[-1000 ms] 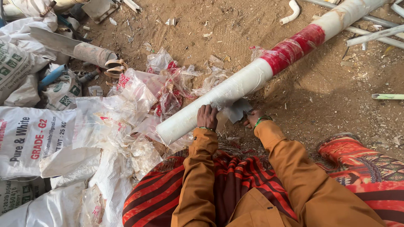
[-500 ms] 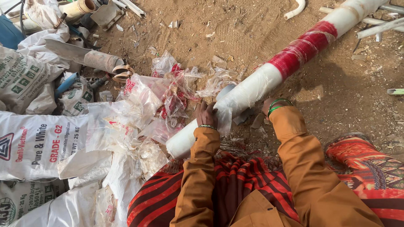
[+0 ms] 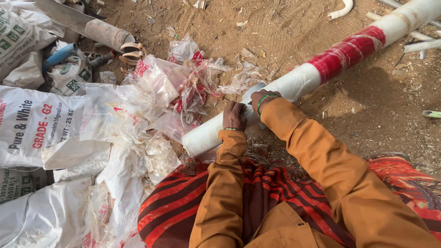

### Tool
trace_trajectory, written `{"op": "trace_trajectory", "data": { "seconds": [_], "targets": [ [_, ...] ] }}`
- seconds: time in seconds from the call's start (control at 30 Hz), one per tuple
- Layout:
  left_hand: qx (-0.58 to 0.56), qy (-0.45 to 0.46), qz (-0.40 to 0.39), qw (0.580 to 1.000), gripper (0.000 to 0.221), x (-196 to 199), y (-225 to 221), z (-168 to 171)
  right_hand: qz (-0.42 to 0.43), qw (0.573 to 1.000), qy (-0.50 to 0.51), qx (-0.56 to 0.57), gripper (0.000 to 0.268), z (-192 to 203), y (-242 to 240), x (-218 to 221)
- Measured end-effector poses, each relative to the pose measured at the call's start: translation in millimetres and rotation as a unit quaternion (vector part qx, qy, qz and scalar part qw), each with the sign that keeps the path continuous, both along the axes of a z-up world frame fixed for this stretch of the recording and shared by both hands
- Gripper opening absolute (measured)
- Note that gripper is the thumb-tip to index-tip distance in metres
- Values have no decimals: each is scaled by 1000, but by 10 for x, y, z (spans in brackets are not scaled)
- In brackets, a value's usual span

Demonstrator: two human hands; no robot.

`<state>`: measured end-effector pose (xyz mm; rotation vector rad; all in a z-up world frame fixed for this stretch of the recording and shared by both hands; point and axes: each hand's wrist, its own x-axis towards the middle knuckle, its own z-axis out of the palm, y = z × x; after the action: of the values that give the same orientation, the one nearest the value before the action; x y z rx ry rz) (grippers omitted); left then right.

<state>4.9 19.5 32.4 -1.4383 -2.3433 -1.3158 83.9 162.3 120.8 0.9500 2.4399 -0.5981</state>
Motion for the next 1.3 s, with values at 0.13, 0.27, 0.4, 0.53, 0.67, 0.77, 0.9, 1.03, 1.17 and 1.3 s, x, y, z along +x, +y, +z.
{"op": "trace_trajectory", "data": {
  "seconds": [0.13,0.27,0.4,0.53,0.67,0.77,0.9,1.03,1.17,1.3],
  "targets": [
    [6,-6,-5,1000,4,-14,45,23,-24,998,48,28,33,-71,-310,185],
    [25,-4,-21,999,6,50,-17,37,-94,992,68,40,31,-151,-717,578],
    [38,-27,-21,999,5,49,19,118,-88,990,94,59,27,-83,-496,531],
    [32,-43,-20,998,5,46,8,97,-54,993,77,72,27,-143,-355,318],
    [43,-48,-11,998,5,23,44,92,-84,990,93,65,25,-258,-697,535],
    [36,-58,-2,998,5,84,-13,69,-90,991,76,61,21,-264,-972,881],
    [49,-66,-16,997,5,-72,136,141,-156,982,95,39,26,-15,-676,684],
    [35,-61,-17,997,5,-9,64,54,-108,984,107,92,24,-52,-547,384],
    [45,-50,-26,997,5,-16,73,25,-99,989,72,84,30,-239,-753,467],
    [30,-92,-28,995,5,97,-83,29,-120,992,33,27,28,-162,-963,892]
  ]
}}
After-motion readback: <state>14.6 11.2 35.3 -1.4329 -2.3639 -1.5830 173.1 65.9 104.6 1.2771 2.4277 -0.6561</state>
